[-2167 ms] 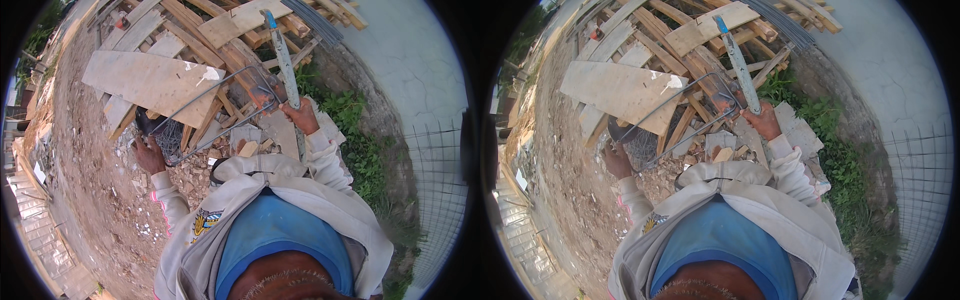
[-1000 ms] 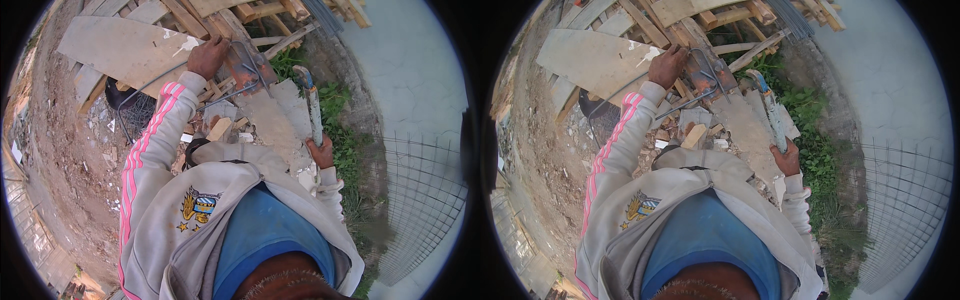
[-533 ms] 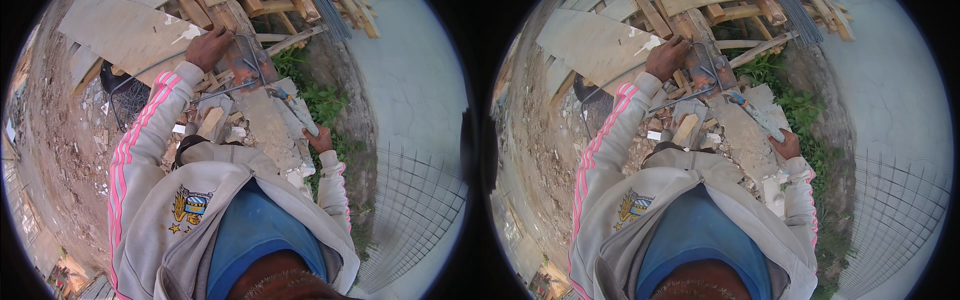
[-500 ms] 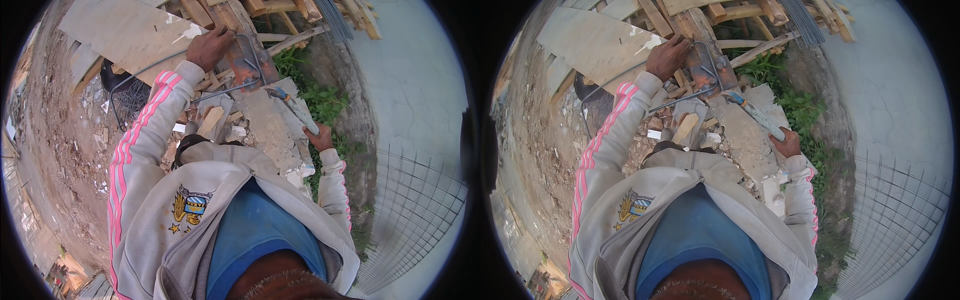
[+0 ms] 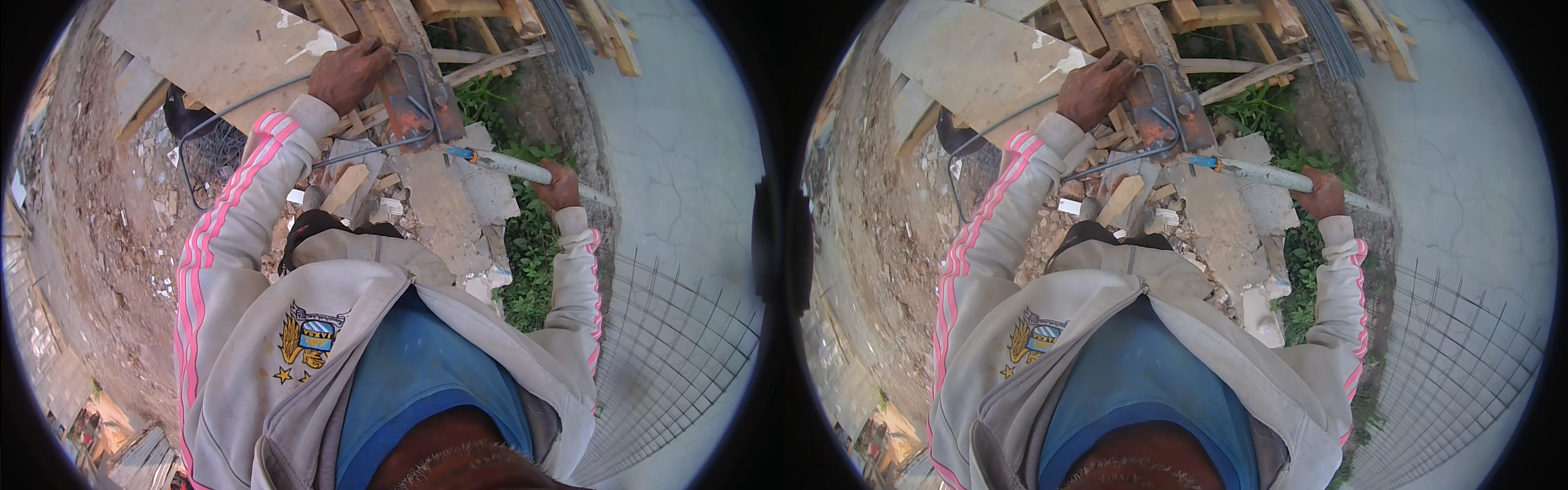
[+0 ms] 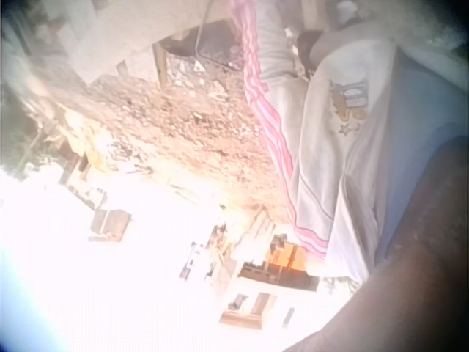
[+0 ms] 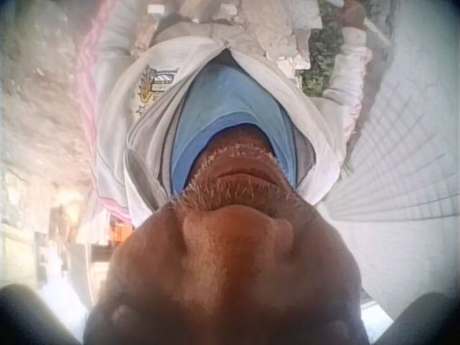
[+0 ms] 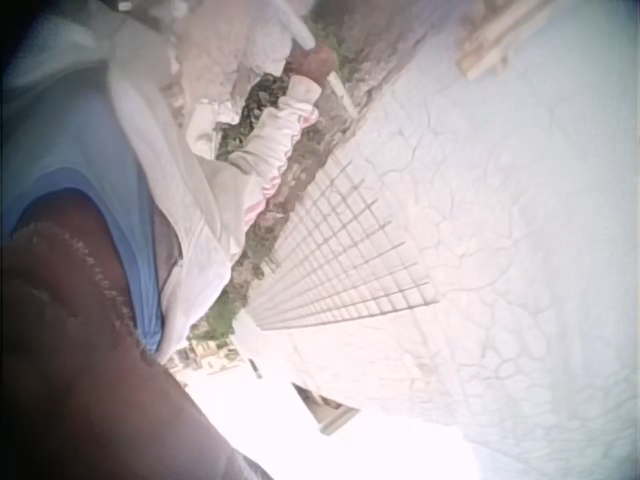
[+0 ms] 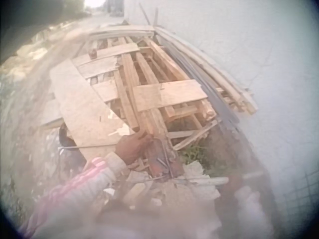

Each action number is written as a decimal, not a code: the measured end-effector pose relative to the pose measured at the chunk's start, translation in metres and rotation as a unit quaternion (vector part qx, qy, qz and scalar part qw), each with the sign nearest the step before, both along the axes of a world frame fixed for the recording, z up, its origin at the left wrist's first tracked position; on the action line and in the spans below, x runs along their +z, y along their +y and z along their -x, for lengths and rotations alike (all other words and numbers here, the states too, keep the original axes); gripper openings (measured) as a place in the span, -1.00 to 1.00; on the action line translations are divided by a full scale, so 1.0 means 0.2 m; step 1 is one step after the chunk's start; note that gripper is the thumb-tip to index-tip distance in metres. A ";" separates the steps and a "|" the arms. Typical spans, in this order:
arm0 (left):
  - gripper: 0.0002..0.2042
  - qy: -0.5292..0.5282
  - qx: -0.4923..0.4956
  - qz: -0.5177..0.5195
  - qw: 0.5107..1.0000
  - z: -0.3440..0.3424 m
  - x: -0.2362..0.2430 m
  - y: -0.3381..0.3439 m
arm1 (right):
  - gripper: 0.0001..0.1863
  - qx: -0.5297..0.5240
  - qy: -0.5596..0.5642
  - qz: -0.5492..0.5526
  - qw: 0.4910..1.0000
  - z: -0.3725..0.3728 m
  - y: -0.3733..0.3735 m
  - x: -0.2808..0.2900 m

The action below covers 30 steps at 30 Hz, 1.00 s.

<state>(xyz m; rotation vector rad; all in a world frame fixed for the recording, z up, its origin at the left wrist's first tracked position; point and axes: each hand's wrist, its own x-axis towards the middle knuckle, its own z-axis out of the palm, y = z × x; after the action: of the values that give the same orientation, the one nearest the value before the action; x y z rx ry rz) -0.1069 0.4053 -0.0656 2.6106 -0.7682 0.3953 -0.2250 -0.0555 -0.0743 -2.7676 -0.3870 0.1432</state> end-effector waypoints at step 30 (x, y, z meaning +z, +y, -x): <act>-0.76 -0.007 0.012 0.031 0.999 -0.01 0.04 -0.02 | -0.79 -0.102 0.005 0.076 0.992 0.45 0.16 0.16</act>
<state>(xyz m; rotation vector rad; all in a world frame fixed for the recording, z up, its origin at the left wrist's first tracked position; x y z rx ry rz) -0.1054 0.4015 -0.0572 2.5639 -0.7196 0.4374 -0.3143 -0.0231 -0.0421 -2.9331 -0.0927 0.1417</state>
